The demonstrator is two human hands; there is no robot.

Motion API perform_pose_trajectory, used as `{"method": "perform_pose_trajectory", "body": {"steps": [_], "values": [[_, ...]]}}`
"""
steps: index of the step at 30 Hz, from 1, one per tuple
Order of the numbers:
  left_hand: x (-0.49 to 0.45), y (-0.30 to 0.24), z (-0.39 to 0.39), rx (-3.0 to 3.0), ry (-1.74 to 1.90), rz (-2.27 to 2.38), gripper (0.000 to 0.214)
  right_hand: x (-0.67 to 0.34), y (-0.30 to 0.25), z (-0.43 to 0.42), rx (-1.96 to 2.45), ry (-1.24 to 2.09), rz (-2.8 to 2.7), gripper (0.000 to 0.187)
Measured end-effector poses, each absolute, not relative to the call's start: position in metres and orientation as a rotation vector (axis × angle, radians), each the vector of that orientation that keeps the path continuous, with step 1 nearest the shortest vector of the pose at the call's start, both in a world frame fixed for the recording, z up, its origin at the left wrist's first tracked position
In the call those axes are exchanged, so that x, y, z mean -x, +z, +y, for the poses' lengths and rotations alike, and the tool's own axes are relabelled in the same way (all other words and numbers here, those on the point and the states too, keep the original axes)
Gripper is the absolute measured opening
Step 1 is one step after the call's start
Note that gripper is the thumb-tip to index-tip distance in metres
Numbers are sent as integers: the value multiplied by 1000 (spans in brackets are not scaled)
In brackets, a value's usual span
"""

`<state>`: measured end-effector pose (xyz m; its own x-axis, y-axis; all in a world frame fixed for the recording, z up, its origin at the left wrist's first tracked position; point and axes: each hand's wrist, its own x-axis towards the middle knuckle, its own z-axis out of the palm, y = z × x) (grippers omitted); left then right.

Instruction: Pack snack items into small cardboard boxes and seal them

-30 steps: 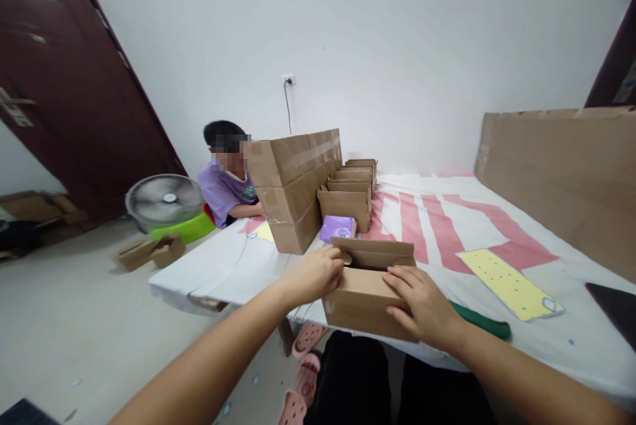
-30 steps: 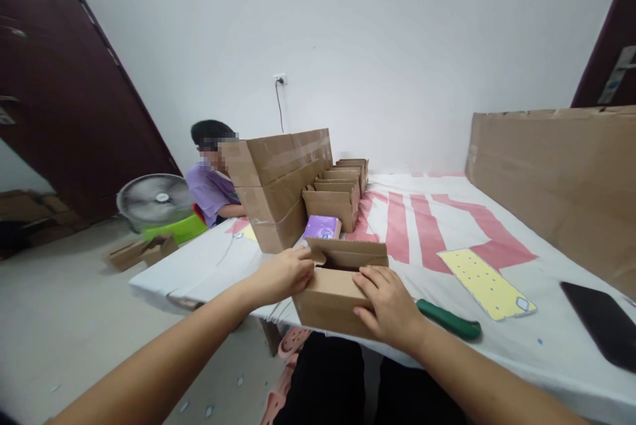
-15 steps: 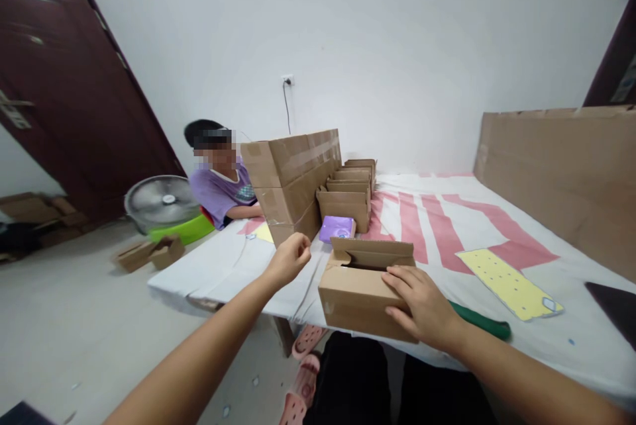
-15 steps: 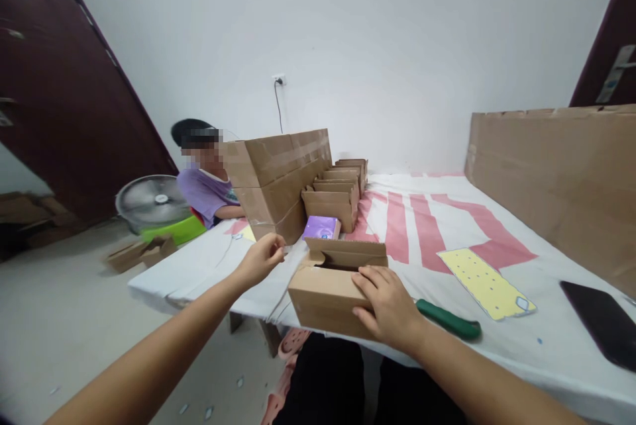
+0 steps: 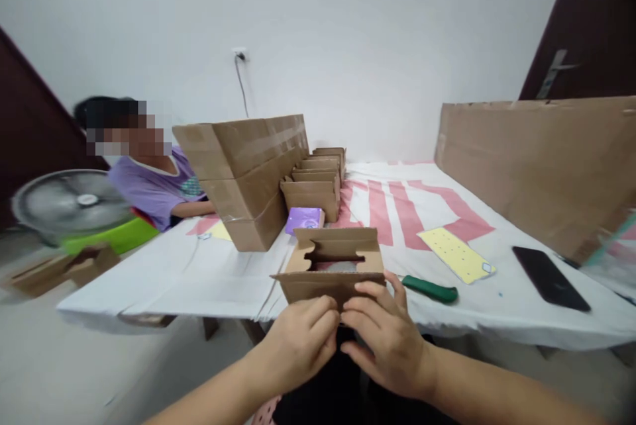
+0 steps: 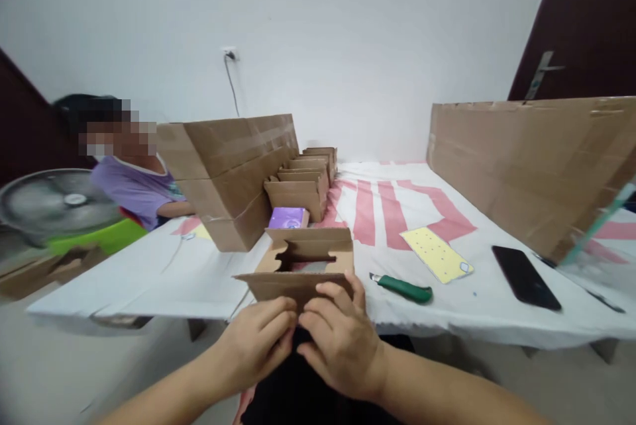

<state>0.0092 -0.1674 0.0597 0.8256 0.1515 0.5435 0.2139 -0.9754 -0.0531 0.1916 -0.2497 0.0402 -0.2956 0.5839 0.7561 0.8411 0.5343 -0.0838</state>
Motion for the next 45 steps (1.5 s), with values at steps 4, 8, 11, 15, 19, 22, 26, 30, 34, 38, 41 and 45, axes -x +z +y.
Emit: {"method": "perform_pose_trajectory", "body": {"steps": [4,8,11,15,19,22,26,30,34,38,41,45], "values": [[-18,41,-175,2908,-799,-198,12,-196,23,-262,1175,-387,-2000,9],[-19,38,-175,2956,-741,-112,14,-225,17,-271,1254,-333,-2043,15],[-15,37,-170,2969,-742,-97,17,-264,6,-273,1448,-407,-2012,18],[-5,40,-161,2962,-763,-69,20,-310,-22,-279,1867,-427,-2046,20],[7,55,-151,2875,-887,-92,25,-325,-31,-291,2030,-101,-2131,16],[15,71,-137,2732,-1099,-290,21,-327,-23,-297,2004,65,-2177,25],[24,90,-105,2556,-1307,-824,16,-328,-15,-292,1988,24,-2156,13],[28,94,-68,2654,-1322,-1123,40,-324,-6,-278,1859,-110,-2114,14],[28,90,-56,3087,-1093,-1029,60,-314,6,-268,1713,-176,-2108,15],[29,89,-71,3185,-908,-870,44,-308,13,-262,1598,-235,-2027,16],[31,89,-83,3144,-834,-776,27,-306,18,-257,1544,-219,-1919,18],[31,93,-91,3141,-771,-801,22,-294,34,-246,1497,-197,-1833,24]]}}
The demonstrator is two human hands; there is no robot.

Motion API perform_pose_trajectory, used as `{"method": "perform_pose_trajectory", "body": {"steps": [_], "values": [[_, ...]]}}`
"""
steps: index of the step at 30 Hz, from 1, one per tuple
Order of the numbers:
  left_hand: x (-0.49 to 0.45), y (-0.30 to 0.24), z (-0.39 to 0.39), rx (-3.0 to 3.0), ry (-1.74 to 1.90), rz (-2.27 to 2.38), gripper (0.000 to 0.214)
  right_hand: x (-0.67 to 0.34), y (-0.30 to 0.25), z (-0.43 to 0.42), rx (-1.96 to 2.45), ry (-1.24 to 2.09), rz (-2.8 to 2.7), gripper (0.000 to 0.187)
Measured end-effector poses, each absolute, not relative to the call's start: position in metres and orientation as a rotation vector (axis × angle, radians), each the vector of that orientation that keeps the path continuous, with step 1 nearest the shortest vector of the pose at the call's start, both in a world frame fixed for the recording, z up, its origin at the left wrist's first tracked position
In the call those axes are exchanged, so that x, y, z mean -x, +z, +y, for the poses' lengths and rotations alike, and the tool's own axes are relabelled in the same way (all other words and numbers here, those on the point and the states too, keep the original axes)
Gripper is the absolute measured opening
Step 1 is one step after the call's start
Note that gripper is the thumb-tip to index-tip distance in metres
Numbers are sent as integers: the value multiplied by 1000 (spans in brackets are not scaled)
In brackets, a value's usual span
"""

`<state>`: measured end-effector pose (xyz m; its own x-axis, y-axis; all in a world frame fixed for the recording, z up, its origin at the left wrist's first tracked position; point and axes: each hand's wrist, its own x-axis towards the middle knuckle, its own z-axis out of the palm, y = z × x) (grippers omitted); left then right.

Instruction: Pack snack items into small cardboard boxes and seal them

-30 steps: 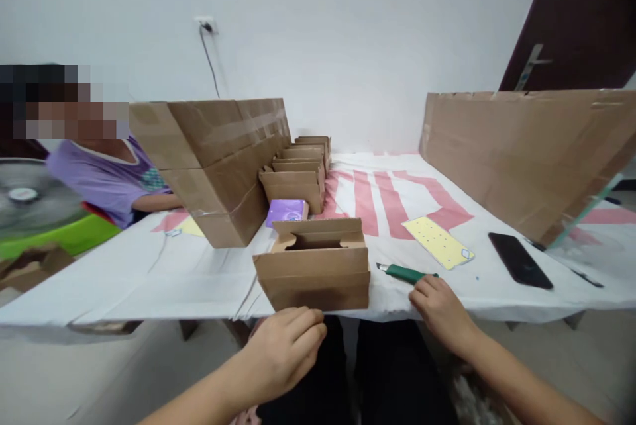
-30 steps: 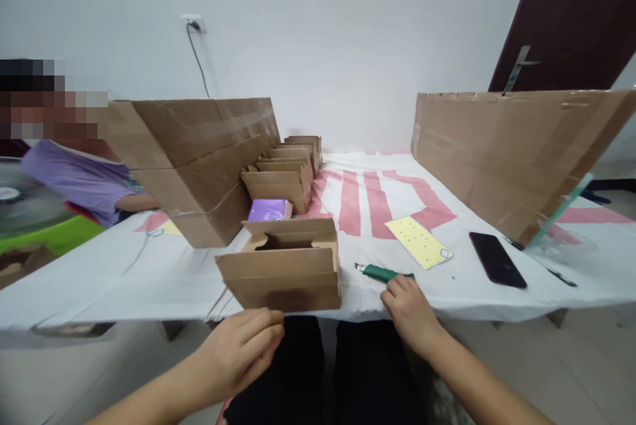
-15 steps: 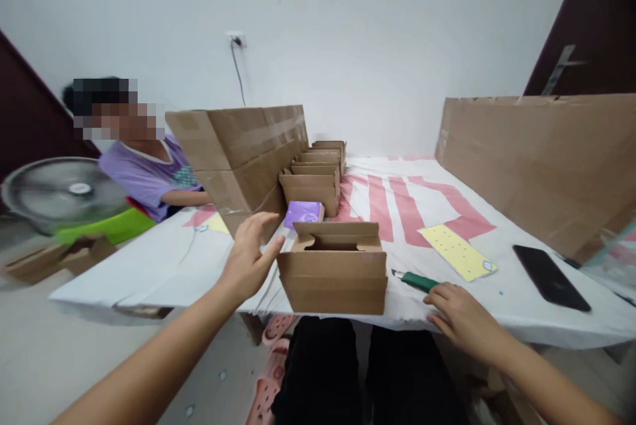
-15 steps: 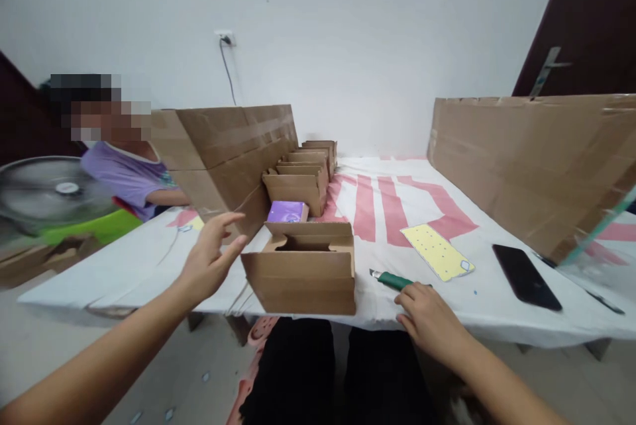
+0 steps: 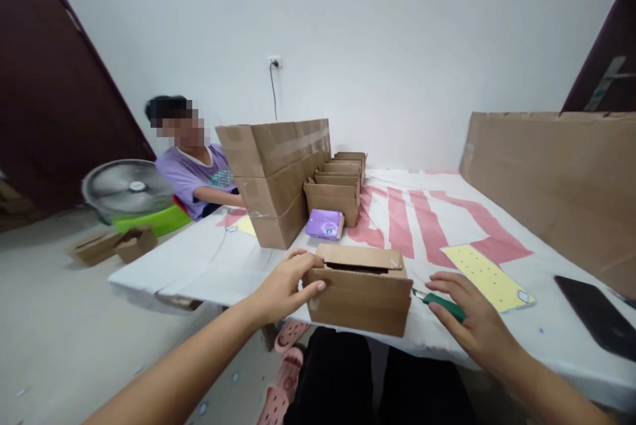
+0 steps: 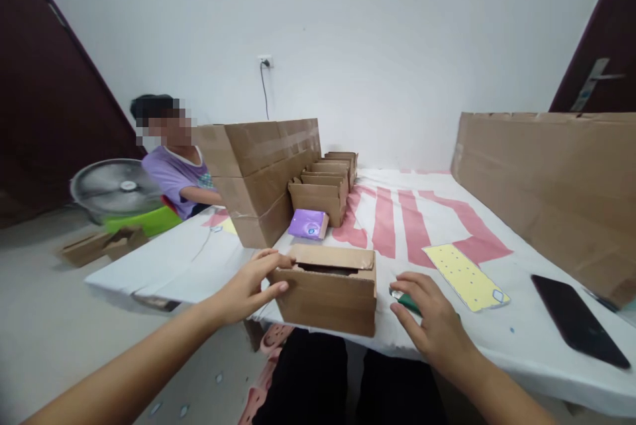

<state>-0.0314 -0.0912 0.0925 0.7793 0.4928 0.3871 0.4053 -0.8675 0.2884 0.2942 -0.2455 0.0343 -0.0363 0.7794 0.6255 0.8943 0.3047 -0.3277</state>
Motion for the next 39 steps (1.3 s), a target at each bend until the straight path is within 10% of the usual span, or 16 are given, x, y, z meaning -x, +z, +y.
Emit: {"method": "perform_pose_trajectory", "body": {"steps": [5,10,18,39], "values": [[34,100,-89,-2711,509,642,35,-261,57,-237,1323,-16,-1966,51],[41,97,-78,-2442,563,547,68,-238,58,-241,1125,86,-2148,21],[19,90,-80,-2619,736,810,6,-230,50,-242,1110,-42,-2197,15],[-21,114,-15,-2547,113,1225,31,-232,45,-238,1082,-26,-2192,16]]}}
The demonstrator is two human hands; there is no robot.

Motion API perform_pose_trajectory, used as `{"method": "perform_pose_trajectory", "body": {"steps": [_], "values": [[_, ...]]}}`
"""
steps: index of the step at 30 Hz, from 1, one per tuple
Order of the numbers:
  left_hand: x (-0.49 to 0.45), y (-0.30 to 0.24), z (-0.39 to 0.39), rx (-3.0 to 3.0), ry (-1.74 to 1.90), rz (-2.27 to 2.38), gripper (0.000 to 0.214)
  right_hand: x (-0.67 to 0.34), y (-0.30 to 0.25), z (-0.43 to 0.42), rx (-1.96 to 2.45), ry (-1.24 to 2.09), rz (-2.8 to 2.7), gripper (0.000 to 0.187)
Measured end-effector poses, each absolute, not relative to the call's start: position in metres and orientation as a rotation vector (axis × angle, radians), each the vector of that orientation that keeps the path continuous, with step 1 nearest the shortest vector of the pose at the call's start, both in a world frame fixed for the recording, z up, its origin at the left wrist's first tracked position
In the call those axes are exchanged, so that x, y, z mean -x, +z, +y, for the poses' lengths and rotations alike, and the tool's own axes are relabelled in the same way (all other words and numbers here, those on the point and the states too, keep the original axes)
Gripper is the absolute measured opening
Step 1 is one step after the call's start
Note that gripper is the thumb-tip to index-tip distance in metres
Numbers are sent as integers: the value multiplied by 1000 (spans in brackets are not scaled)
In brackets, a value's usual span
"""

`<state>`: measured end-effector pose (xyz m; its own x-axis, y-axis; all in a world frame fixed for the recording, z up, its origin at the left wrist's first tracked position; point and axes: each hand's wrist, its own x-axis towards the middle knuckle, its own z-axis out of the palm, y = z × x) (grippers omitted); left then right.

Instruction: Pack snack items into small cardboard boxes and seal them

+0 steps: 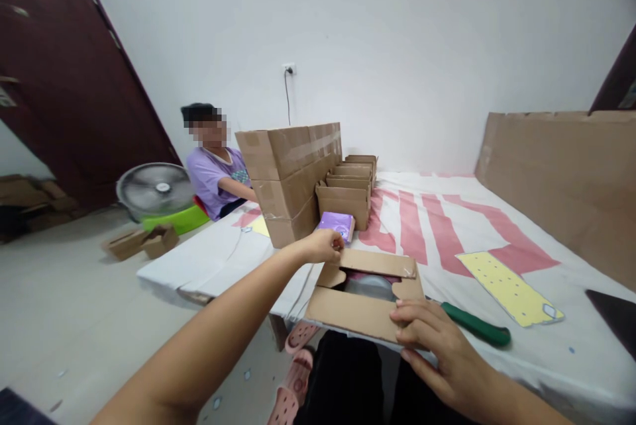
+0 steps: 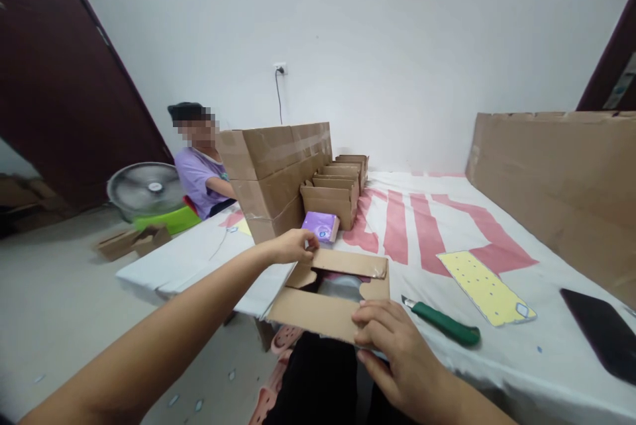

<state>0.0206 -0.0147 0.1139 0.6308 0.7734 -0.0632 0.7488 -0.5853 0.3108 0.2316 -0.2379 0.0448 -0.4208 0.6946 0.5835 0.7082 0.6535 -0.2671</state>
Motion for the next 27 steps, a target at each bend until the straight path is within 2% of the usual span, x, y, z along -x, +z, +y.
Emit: {"method": "perform_pose_trajectory", "body": {"steps": [9,27], "values": [[-18,113,-15,-2504,106,1216,40,-233,41,-237,1083,-37,-2181,17],[-15,97,-15,-2265,268,1244,43,-232,39,-237,1069,-16,-2152,17]]}}
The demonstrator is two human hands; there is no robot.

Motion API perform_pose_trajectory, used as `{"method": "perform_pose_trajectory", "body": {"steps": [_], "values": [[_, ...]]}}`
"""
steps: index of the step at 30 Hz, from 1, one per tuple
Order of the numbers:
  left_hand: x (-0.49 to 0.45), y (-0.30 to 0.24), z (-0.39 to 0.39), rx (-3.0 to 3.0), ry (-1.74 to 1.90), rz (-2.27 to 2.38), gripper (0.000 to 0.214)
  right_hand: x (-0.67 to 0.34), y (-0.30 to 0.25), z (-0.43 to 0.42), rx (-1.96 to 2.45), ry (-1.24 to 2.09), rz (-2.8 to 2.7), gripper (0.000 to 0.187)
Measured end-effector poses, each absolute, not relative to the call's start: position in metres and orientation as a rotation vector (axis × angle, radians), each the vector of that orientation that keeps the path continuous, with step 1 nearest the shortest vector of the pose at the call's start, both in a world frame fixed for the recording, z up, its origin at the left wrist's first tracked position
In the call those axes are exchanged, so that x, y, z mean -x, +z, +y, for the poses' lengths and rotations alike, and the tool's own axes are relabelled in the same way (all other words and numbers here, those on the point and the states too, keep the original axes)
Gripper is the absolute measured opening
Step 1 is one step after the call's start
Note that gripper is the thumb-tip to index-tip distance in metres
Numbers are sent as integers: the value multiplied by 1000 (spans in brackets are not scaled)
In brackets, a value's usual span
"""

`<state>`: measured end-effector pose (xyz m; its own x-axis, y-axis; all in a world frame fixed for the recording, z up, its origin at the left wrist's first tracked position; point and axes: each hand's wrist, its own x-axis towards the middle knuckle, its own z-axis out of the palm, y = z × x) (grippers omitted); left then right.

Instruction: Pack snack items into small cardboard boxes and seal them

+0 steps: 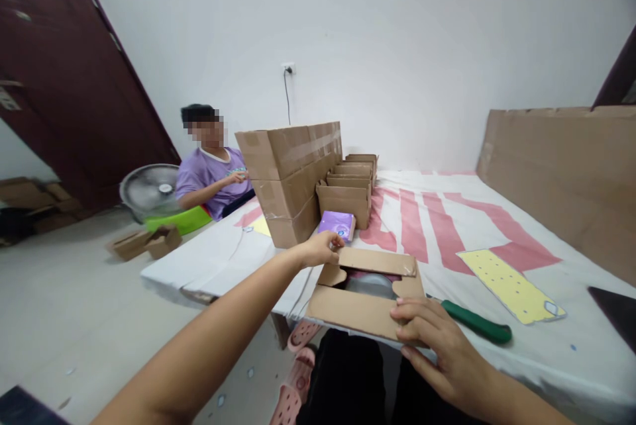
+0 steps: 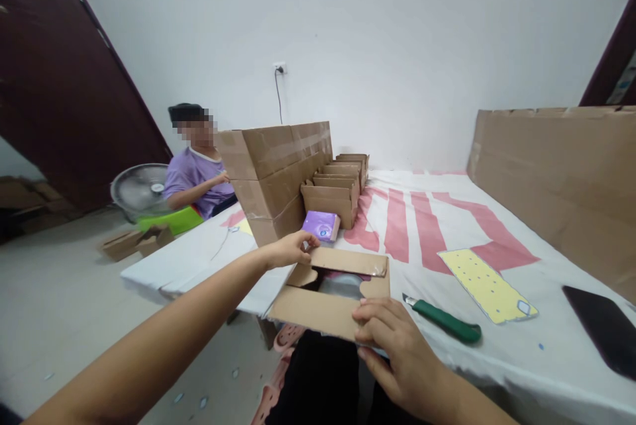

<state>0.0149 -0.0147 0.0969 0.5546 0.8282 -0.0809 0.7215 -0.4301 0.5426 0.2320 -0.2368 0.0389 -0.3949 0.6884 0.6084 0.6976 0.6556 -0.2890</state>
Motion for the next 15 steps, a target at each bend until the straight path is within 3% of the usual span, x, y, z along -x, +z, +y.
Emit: {"method": "perform_pose_trajectory", "body": {"steps": [15], "values": [[-13,105,-20,-2296,272,1360,40,-231,39,-237,1059,-11,-2139,17]]}}
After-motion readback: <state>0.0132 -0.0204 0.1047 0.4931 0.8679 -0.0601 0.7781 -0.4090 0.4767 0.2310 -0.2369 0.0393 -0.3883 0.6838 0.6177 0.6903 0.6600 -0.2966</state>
